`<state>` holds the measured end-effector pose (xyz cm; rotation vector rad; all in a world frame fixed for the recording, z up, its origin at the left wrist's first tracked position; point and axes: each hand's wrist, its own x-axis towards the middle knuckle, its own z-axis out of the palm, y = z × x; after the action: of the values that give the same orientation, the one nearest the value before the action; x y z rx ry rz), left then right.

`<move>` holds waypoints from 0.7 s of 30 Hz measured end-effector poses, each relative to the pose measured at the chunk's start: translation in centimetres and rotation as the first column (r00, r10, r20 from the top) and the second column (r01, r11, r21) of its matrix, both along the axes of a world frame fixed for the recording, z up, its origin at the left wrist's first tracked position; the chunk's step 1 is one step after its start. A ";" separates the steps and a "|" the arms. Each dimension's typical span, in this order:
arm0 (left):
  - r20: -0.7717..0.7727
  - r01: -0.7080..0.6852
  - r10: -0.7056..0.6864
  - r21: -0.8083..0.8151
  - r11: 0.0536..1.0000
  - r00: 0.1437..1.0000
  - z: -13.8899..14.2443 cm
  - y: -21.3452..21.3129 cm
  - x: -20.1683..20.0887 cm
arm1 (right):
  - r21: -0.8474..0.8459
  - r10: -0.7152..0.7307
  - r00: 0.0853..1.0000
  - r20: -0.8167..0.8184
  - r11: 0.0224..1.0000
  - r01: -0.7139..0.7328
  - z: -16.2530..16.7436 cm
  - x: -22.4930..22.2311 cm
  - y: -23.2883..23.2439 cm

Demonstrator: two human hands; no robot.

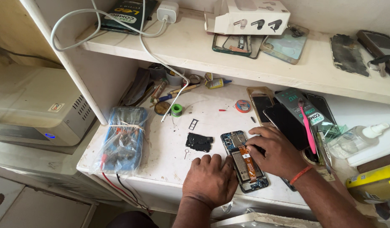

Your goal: The person disassembles a smartphone, removes the back cover and battery, and then reassembles it by placing the battery back and snapping the back cover on. The person handles the phone, battery, and back cover throughout the process.

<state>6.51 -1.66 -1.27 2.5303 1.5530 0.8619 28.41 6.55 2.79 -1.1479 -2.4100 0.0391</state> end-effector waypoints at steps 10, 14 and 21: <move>-0.009 -0.002 0.002 -0.006 1.000 1.000 0.1 0.0 0.0 | -0.062 -0.101 0.995 -0.007 0.993 0.101 -0.3 0.3 -0.4; -0.032 0.002 -0.003 -0.024 1.000 0.999 0.1 0.0 0.0 | -0.050 -0.103 0.994 -0.032 0.994 0.102 -0.3 0.2 -0.5; 0.000 -0.006 0.006 0.014 1.000 1.000 0.0 0.0 0.0 | -0.037 -0.111 0.993 -0.047 0.993 0.109 -0.4 0.1 -0.8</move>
<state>6.53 -1.69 -1.30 2.5370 1.5611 0.8765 28.48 5.70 2.40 -1.2788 -2.3078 0.0719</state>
